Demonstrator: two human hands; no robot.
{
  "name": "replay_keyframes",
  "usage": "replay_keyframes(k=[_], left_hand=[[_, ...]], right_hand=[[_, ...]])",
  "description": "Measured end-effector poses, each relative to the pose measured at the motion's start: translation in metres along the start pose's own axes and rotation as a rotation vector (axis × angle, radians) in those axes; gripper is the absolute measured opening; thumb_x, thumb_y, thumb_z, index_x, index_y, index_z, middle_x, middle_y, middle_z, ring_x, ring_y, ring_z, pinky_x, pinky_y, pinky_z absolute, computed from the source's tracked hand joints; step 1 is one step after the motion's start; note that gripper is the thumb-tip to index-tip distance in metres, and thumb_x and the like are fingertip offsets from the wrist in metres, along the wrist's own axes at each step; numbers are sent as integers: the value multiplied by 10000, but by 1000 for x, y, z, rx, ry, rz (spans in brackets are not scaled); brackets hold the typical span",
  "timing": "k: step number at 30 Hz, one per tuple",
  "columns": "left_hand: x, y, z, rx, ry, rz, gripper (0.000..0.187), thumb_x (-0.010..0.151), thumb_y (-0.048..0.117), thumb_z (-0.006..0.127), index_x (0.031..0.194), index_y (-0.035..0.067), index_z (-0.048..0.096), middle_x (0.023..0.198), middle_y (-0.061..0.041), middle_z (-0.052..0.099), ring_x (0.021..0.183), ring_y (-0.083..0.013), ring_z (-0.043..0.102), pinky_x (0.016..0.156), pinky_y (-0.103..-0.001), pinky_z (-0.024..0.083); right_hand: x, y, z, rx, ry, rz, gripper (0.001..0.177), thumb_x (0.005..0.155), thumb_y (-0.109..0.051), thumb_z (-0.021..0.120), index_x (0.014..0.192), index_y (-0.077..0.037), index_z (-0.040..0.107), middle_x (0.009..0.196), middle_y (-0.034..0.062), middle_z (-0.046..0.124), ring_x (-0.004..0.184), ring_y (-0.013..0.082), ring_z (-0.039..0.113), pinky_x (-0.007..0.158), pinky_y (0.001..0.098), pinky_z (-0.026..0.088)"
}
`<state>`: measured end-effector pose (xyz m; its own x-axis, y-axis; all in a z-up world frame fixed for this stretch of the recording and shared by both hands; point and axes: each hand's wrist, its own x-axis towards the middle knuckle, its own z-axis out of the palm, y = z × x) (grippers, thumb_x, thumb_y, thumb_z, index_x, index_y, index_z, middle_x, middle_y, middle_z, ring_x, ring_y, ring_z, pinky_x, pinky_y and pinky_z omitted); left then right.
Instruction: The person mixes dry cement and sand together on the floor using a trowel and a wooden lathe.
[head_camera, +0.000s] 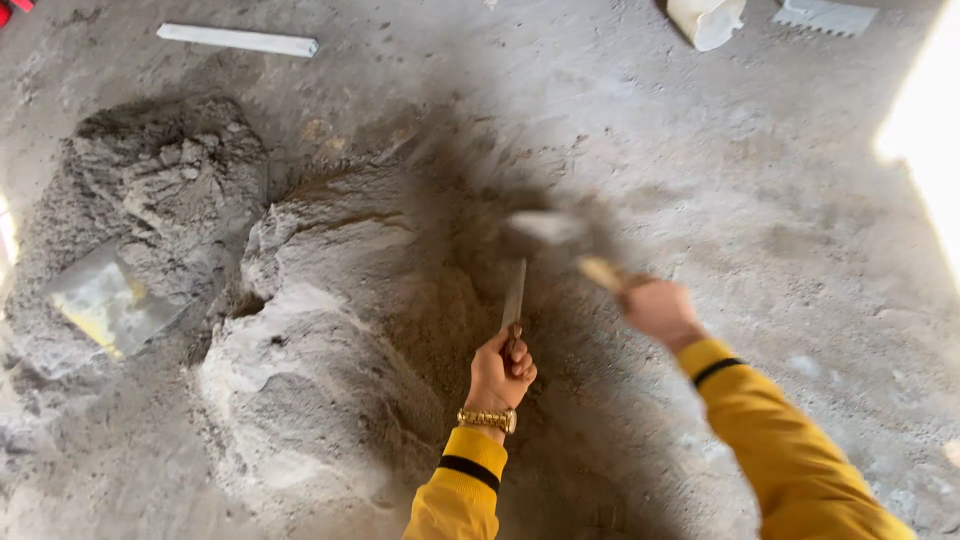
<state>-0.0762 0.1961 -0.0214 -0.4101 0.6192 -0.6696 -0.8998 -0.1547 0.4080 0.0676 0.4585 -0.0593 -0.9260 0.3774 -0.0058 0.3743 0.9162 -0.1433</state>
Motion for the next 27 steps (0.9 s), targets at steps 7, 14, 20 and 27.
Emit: replay_keyframes(k=[7,14,20,27], left_hand=[[-41,45,2,-249,-185,-7,307,1091,264,430,989,65,640,557,43,418,470,-95,303,533,-268,269],[-38,64,-25,-356,-257,3,308,1106,252,429,1023,31,628,551,68,405,441,-70,298,513,-244,270],[-55,71,-20,-392,-293,-19,325,1108,266,422,1083,27,640,531,75,385,410,-64,314,485,-243,269],[-70,81,-33,-384,-390,21,346,1120,267,411,1153,8,638,523,80,373,404,-61,307,481,-240,262]], right_hand=[[-147,176,31,323,278,1009,510,1183,-480,458,1258,-3,620,933,296,732,825,417,702,744,509,560],[-196,192,79,988,576,1249,329,1077,-240,707,1268,18,634,821,84,620,574,146,585,445,314,479],[-69,62,22,1007,61,933,458,1003,-434,646,1356,-143,673,715,39,587,543,122,477,461,304,399],[19,-125,-4,758,-238,441,367,1041,-316,547,1330,-112,646,781,86,712,565,150,619,496,293,531]])
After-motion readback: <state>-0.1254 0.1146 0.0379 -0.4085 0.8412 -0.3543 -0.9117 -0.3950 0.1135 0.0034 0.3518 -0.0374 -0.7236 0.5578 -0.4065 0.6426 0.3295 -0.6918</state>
